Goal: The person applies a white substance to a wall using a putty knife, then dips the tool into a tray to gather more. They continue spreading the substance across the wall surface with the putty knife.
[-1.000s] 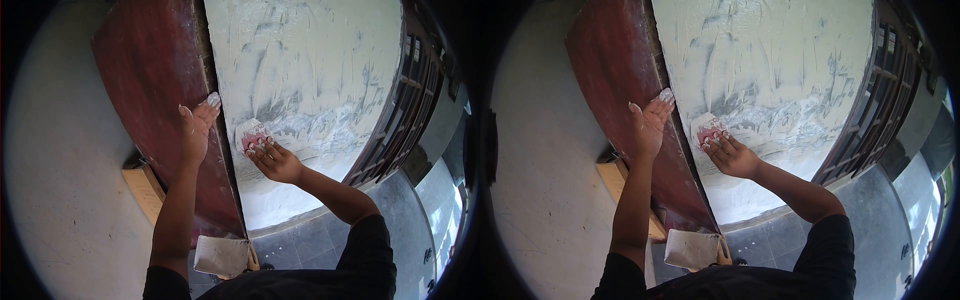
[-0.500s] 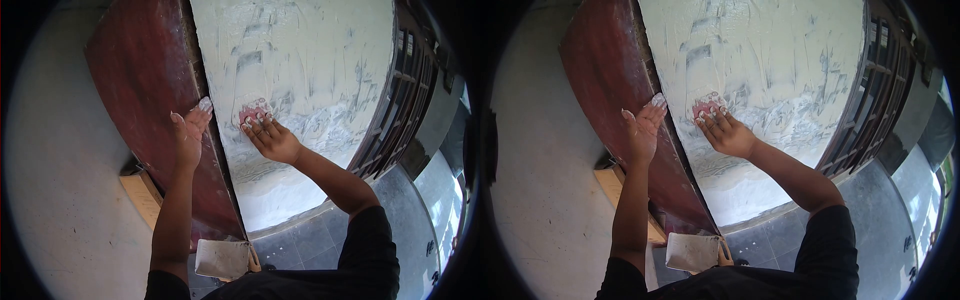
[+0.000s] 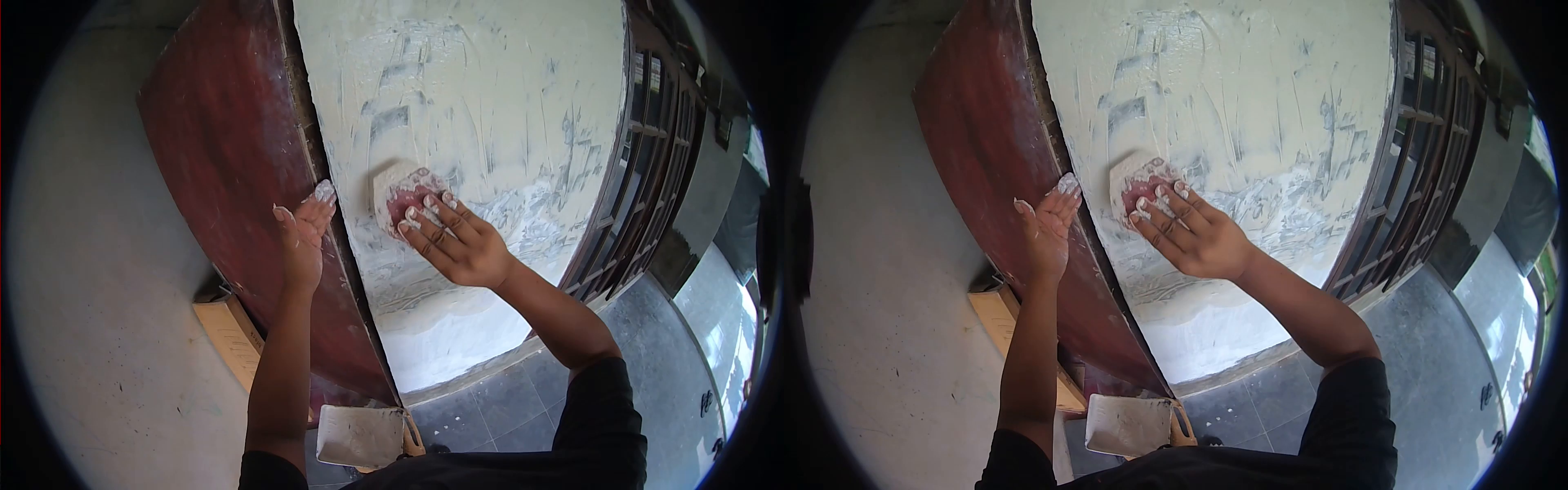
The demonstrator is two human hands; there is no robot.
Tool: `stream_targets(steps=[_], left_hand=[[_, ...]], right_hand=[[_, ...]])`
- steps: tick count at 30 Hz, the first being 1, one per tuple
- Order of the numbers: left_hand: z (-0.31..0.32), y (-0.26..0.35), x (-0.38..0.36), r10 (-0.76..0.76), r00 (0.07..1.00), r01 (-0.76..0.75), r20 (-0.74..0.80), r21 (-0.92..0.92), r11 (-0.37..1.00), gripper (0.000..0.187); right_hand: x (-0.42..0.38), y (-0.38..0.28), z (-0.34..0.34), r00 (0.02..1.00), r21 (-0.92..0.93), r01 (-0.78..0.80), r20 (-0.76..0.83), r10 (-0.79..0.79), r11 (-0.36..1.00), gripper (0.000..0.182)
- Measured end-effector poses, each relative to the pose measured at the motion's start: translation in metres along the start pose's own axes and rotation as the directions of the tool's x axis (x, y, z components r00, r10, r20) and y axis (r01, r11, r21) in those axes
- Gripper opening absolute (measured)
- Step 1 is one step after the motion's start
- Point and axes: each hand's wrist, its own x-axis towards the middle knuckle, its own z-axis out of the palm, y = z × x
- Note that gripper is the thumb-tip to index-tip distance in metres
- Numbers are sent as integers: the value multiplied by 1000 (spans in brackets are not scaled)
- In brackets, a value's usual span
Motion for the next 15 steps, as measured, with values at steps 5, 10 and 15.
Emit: stream_targets(steps=[5, 10, 15], left_hand=[[9, -4, -2, 56, 997, -53, -47, 67, 996, 90], [2, -16, -3, 121, 990, -112, -76, 114, 987, 85], [-2, -18, -4, 153, 986, -144, -59, 132, 981, 85]], right_hand=[[17, 44, 24, 987, -118, -158, -26, 156, 980, 41], [-43, 2, 55, 992, -31, -90, 90, 93, 995, 39], [-96, -35, 54, 984, 35, -78, 166, 71, 996, 38]])
